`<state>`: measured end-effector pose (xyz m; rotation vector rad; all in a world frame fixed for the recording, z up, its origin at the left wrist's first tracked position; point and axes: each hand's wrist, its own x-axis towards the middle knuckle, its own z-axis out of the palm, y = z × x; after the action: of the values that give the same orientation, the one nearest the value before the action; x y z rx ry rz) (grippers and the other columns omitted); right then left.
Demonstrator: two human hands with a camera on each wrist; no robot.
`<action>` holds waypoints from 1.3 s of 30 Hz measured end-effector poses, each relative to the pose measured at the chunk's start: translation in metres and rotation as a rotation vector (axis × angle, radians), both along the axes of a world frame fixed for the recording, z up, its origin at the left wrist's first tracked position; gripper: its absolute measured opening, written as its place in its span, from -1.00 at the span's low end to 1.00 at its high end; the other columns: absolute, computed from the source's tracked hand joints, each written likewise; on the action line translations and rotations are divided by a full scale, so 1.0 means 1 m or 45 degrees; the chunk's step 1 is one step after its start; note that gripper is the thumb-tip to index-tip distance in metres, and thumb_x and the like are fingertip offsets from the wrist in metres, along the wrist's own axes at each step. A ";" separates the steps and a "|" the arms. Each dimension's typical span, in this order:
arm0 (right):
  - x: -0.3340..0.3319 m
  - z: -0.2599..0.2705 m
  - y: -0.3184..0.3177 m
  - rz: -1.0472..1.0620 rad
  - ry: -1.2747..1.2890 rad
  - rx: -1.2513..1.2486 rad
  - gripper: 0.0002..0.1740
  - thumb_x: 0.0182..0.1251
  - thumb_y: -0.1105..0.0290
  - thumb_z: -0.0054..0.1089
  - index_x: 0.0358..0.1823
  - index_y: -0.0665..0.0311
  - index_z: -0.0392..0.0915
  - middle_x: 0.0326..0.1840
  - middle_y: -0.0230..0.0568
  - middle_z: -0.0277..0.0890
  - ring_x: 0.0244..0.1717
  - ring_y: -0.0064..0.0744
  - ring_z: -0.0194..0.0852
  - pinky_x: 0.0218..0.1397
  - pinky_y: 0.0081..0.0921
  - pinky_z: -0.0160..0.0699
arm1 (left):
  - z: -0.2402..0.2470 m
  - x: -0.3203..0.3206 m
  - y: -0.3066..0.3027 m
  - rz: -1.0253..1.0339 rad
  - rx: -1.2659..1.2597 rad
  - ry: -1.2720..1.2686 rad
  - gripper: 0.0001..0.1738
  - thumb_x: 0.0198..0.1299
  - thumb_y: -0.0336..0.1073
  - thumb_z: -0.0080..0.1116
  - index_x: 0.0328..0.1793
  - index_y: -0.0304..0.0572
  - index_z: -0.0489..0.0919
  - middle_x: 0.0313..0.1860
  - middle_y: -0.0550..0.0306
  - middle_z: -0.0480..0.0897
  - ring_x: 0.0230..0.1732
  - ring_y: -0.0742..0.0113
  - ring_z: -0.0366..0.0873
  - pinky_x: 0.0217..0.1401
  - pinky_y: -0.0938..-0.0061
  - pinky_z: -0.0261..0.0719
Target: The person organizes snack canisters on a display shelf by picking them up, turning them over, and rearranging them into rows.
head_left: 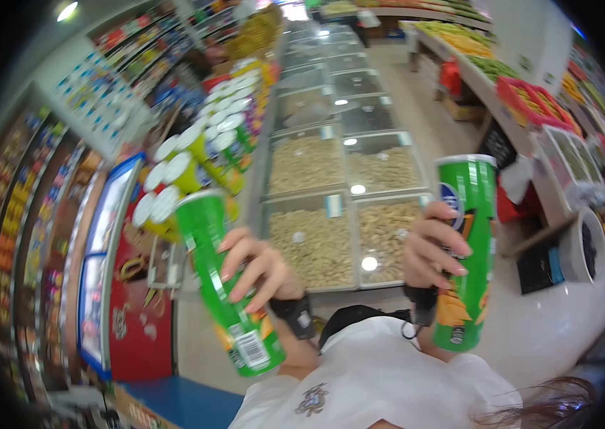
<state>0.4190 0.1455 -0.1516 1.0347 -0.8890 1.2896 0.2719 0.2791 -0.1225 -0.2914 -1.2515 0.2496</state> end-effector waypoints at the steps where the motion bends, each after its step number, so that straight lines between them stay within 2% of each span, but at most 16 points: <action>1: -0.001 -0.004 0.004 0.009 0.013 0.003 -0.54 0.48 0.27 -0.10 0.27 0.39 0.19 -0.18 -0.02 0.56 -0.27 -0.05 0.68 -0.44 -0.11 0.72 | -0.004 -0.004 0.004 0.010 0.003 0.020 -0.64 0.31 -0.28 0.00 0.14 -0.25 0.25 -0.11 -0.04 0.49 -0.19 0.08 0.63 -0.33 0.18 0.77; 5: -0.009 -0.014 0.017 0.009 0.025 -0.143 -0.52 0.49 0.25 -0.13 0.29 0.40 0.16 -0.19 -0.04 0.54 -0.31 -0.07 0.66 -0.49 -0.13 0.69 | -0.023 -0.026 0.012 0.136 0.012 0.239 -0.60 0.32 -0.26 0.00 0.18 -0.30 0.25 -0.14 -0.03 0.50 -0.26 0.11 0.62 -0.44 0.26 0.75; 7: -0.013 -0.021 0.030 0.002 -0.023 -0.204 -0.51 0.48 0.26 -0.12 0.30 0.39 0.14 -0.22 -0.05 0.53 -0.35 -0.09 0.65 -0.51 -0.15 0.68 | -0.029 -0.051 0.019 0.357 0.111 0.428 -0.51 0.29 -0.20 0.07 0.22 -0.31 0.23 -0.12 -0.04 0.48 -0.25 0.09 0.61 -0.43 0.23 0.74; 8: -0.011 -0.021 0.031 -0.087 -0.153 -0.321 -0.38 0.42 0.12 0.03 0.31 0.39 0.13 -0.17 -0.06 0.49 -0.28 -0.11 0.63 -0.49 -0.19 0.68 | -0.032 -0.065 0.026 0.489 0.199 0.521 -0.42 0.25 -0.14 0.13 0.25 -0.32 0.21 -0.09 -0.05 0.47 -0.21 0.06 0.60 -0.41 0.20 0.73; 11: -0.027 -0.012 0.032 -0.309 -0.236 -0.740 -0.04 0.13 -0.04 0.40 0.38 0.31 0.06 -0.05 0.04 0.47 -0.01 0.05 0.57 -0.18 -0.01 0.75 | -0.037 -0.118 0.041 0.970 0.438 0.876 -0.14 0.11 0.04 0.32 0.33 -0.33 0.16 0.00 -0.08 0.42 -0.07 -0.03 0.56 -0.27 0.08 0.72; 12: -0.033 -0.018 0.040 -0.284 -0.211 -0.834 0.07 0.01 -0.11 0.47 0.37 0.33 0.07 -0.03 0.10 0.46 0.01 0.07 0.56 -0.10 -0.05 0.75 | -0.040 -0.138 0.045 1.116 0.494 1.008 -0.04 0.05 0.11 0.37 0.36 -0.33 0.14 0.04 -0.09 0.40 -0.02 -0.07 0.54 -0.21 0.04 0.71; 14: -0.042 -0.020 0.054 -0.360 -0.308 -1.029 -0.04 -0.02 0.03 0.50 0.32 0.34 0.19 0.06 0.10 0.46 0.05 0.06 0.55 -0.01 -0.10 0.70 | -0.048 -0.168 0.050 1.315 0.436 1.286 0.01 0.01 0.17 0.38 0.39 -0.30 0.14 0.07 -0.11 0.41 0.04 -0.09 0.54 -0.06 0.01 0.67; 16: -0.049 -0.014 0.064 -0.537 -0.459 -1.228 -0.17 0.01 0.24 0.46 0.29 0.36 0.24 0.11 0.02 0.47 0.10 -0.05 0.53 0.10 -0.16 0.61 | -0.051 -0.192 0.050 1.472 0.356 1.607 0.05 -0.04 0.20 0.41 0.40 -0.28 0.15 0.11 -0.12 0.42 0.10 -0.10 0.53 0.06 -0.03 0.63; 18: -0.057 -0.026 0.076 -0.774 -0.606 -1.431 -0.24 0.03 0.41 0.43 0.28 0.37 0.27 0.14 -0.05 0.47 0.14 -0.16 0.50 0.19 -0.23 0.52 | -0.055 -0.209 0.057 1.630 0.338 1.837 -0.04 -0.02 0.08 0.43 0.37 -0.30 0.22 0.11 -0.07 0.48 0.10 0.02 0.55 0.13 0.10 0.60; 21: -0.074 -0.010 0.091 -1.086 -0.820 -1.543 -0.21 -0.02 0.61 0.42 0.30 0.36 0.25 0.15 -0.17 0.45 0.20 -0.34 0.42 0.27 -0.33 0.42 | -0.069 -0.229 0.077 1.938 0.334 2.083 -0.15 0.02 -0.10 0.46 0.34 -0.32 0.27 0.12 -0.01 0.52 0.12 0.14 0.55 0.19 0.22 0.54; 22: -0.079 -0.008 0.095 -1.174 -0.878 -1.503 -0.18 -0.05 0.60 0.44 0.30 0.36 0.24 0.16 -0.18 0.44 0.20 -0.35 0.42 0.26 -0.33 0.42 | -0.069 -0.232 0.083 2.034 0.320 2.130 -0.18 0.03 -0.16 0.46 0.33 -0.33 0.28 0.13 0.01 0.53 0.13 0.16 0.55 0.21 0.26 0.53; 26: -0.094 0.000 0.106 -1.370 -0.961 -1.448 -0.10 -0.12 0.58 0.51 0.32 0.36 0.20 0.17 -0.18 0.43 0.18 -0.36 0.43 0.25 -0.33 0.44 | -0.048 -0.242 0.099 2.027 0.261 2.048 -0.15 0.02 -0.16 0.48 0.35 -0.30 0.26 0.12 0.06 0.54 0.10 0.23 0.55 0.17 0.33 0.52; 30: -0.109 0.007 0.122 -1.443 -0.992 -1.420 -0.07 -0.13 0.57 0.54 0.32 0.39 0.19 0.17 -0.16 0.42 0.18 -0.34 0.43 0.24 -0.33 0.46 | -0.035 -0.250 0.118 1.957 0.232 2.128 -0.17 0.07 -0.15 0.42 0.39 -0.25 0.23 0.08 0.11 0.55 -0.03 0.40 0.55 -0.17 0.58 0.56; 35: -0.136 0.024 0.143 -1.585 -1.052 -1.445 -0.05 -0.14 0.60 0.54 0.33 0.42 0.17 0.22 -0.13 0.39 0.23 -0.33 0.40 0.28 -0.32 0.43 | -0.052 -0.259 0.153 2.078 0.134 2.148 -0.31 0.05 -0.43 0.39 0.29 -0.30 0.30 0.09 0.10 0.54 0.03 0.31 0.55 0.14 0.38 0.52; 36: -0.139 0.026 0.147 -1.612 -1.107 -1.450 -0.04 -0.15 0.61 0.54 0.34 0.42 0.18 0.25 -0.13 0.37 0.24 -0.33 0.39 0.30 -0.33 0.40 | -0.049 -0.265 0.160 2.045 0.226 2.139 -0.30 0.01 -0.51 0.40 0.28 -0.33 0.30 0.09 0.08 0.54 0.03 0.27 0.56 0.16 0.35 0.52; 39: -0.148 0.022 0.156 -1.679 -1.203 -1.424 -0.01 -0.17 0.58 0.58 0.35 0.40 0.17 0.28 -0.12 0.35 0.29 -0.30 0.36 0.35 -0.33 0.35 | -0.045 -0.278 0.179 2.104 0.566 2.117 -0.22 -0.09 -0.51 0.48 0.28 -0.31 0.32 0.09 0.06 0.55 0.08 0.29 0.55 0.20 0.34 0.52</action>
<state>0.2705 0.3013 -0.1298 -1.0456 -0.9672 0.7487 -0.0061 0.4585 -0.1673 1.2363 0.4415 1.2434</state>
